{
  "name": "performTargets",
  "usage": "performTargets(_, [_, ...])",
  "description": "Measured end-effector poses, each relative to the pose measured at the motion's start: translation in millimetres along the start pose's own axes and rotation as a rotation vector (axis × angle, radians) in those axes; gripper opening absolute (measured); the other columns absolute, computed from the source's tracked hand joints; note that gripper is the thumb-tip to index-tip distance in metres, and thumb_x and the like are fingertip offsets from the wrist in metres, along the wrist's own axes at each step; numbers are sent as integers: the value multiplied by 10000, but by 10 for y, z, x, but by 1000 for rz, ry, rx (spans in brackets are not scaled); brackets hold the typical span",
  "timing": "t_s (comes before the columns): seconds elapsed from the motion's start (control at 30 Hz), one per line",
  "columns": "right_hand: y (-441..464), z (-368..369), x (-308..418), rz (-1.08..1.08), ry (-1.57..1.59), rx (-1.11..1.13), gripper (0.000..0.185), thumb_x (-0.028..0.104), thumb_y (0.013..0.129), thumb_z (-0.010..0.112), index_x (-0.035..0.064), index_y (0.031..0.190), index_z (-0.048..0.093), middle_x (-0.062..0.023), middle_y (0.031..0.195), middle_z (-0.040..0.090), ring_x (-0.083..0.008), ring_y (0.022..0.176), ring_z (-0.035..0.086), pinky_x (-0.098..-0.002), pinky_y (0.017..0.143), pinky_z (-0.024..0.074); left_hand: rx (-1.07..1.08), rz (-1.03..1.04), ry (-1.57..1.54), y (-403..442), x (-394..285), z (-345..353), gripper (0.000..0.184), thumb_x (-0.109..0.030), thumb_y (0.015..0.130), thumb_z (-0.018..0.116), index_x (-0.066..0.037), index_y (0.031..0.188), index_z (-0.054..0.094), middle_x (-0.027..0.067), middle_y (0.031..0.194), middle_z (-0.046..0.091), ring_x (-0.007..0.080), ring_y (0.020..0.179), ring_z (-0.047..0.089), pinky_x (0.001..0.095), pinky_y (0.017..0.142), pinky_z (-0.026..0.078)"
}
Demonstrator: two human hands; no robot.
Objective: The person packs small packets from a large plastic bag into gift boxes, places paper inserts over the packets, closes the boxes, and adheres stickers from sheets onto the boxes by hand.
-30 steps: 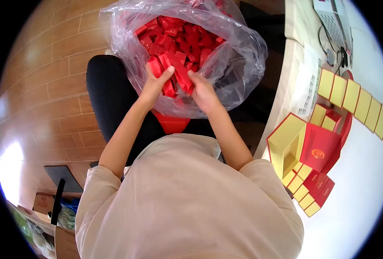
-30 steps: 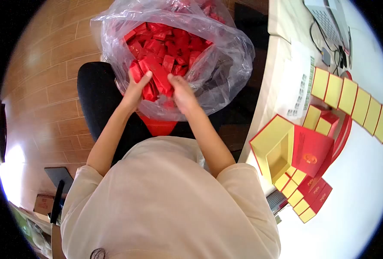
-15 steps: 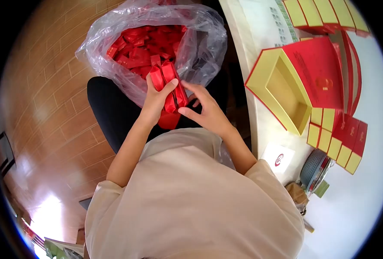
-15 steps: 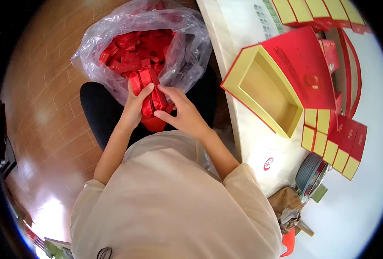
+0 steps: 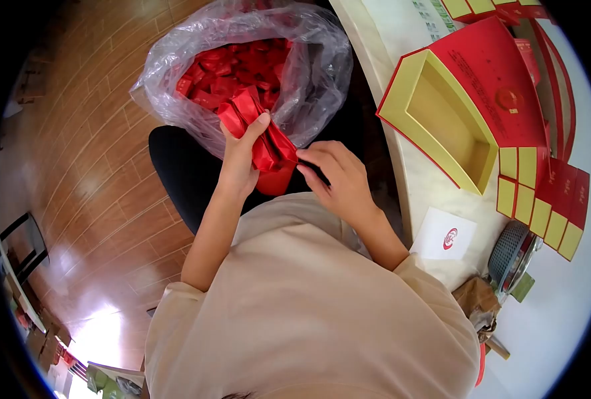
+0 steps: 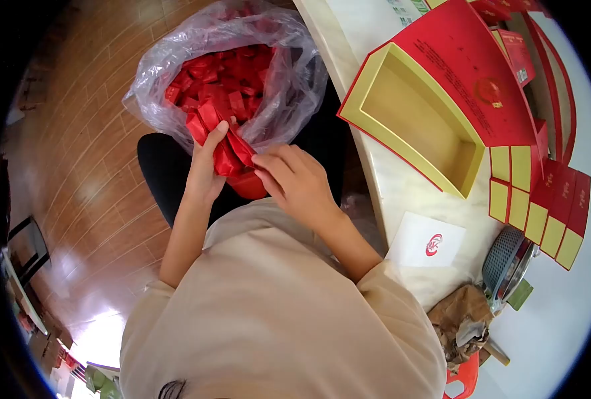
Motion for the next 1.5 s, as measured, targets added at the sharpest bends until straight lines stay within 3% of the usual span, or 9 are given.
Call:
performTargets(0.23, [39, 17, 83, -79, 31, 4, 270, -67, 707, 642, 48, 952, 638, -92, 870, 580, -242, 737, 575, -315, 598, 480, 33, -41, 27, -65, -29, 13, 682, -165, 833, 698, -141, 1320, 221, 71, 1183, 440, 177, 1091, 494, 359, 914, 453])
performTargets(0.33, [59, -10, 163, -91, 12, 156, 271, 0, 720, 622, 64, 983, 623, -99, 933, 569, -265, 829, 582, -339, 692, 501, -27, -8, 102, -145, -36, 88, 452, -190, 875, 640, -88, 1256, 420, 45, 1122, 556, 166, 1004, 546, 320, 852, 466])
performTargets(0.57, [64, 53, 117, -40, 115, 153, 216, 28, 791, 641, 52, 1000, 593, -82, 886, 568, -210, 777, 572, -304, 643, 470, 66, -63, 94, -145, -68, 84, 666, -139, 811, 713, -119, 1281, 241, 83, 1144, 452, 177, 1044, 508, 342, 875, 460])
performTargets(0.63, [27, 60, 97, 536, 592, -18, 156, 71, 866, 622, 32, 995, 543, -70, 786, 569, -134, 668, 545, -258, 583, 438, 74, -64, 86, -155, -46, 72, 713, -138, 799, 725, -114, 1309, 228, 91, 1158, 454, 186, 1059, 506, 341, 892, 453])
performTargets(0.83, [42, 71, 31, 603, 404, 282, 202, 131, 891, 609, 28, 963, 450, -31, 583, 507, -116, 520, 488, -250, 521, 415, 28, 195, 377, -194, 39, -17, 912, -154, 750, 764, -99, 1419, 147, 141, 1313, 390, 232, 1192, 446, 349, 994, 388])
performTargets(1.03, [15, 14, 15, 672, 522, 138, 337, 185, 927, 563, 28, 1211, 475, -90, 856, 600, -137, 663, 551, -292, 613, 449, 185, 360, 575, -370, 12, 39, 908, -131, 746, 753, -92, 1423, 149, 153, 1379, 312, 234, 1231, 418, 358, 1043, 336])
performTargets(1.2, [-137, -15, 31, 740, 824, 344, 600, 243, 940, 570, 84, 1454, 302, -108, 1289, 495, -137, 1082, 499, -261, 869, 435, 384, 168, 598, -655, 240, -12, 844, -107, 793, 716, -80, 1407, 137, 176, 1358, 355, 243, 1259, 406, 368, 1041, 343])
performTargets(1.37, [-493, -59, 22, 774, 824, 336, 484, 231, 946, 567, 121, 1386, 397, -48, 1091, 494, -82, 916, 510, -248, 795, 445, 511, 12, 682, -862, 332, -11, 717, -161, 883, 630, -34, 1379, 128, 201, 1376, 337, 262, 1283, 390, 373, 1061, 319])
performTargets(1.5, [-172, -715, 178, 698, 774, -19, 469, 243, 917, 609, 41, 1317, 473, -60, 1134, 533, -92, 915, 518, -225, 736, 436, 752, 252, 821, -662, 3, 727, 681, -172, 892, 625, -12, 1367, 164, 192, 1338, 352, 265, 1238, 420, 374, 1035, 340])
Point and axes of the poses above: each hand's wrist, its own y-axis towards the middle knuckle, its own z-axis out of the palm, x = y × z, the point moved 2 cm from there along y, towards the middle knuckle
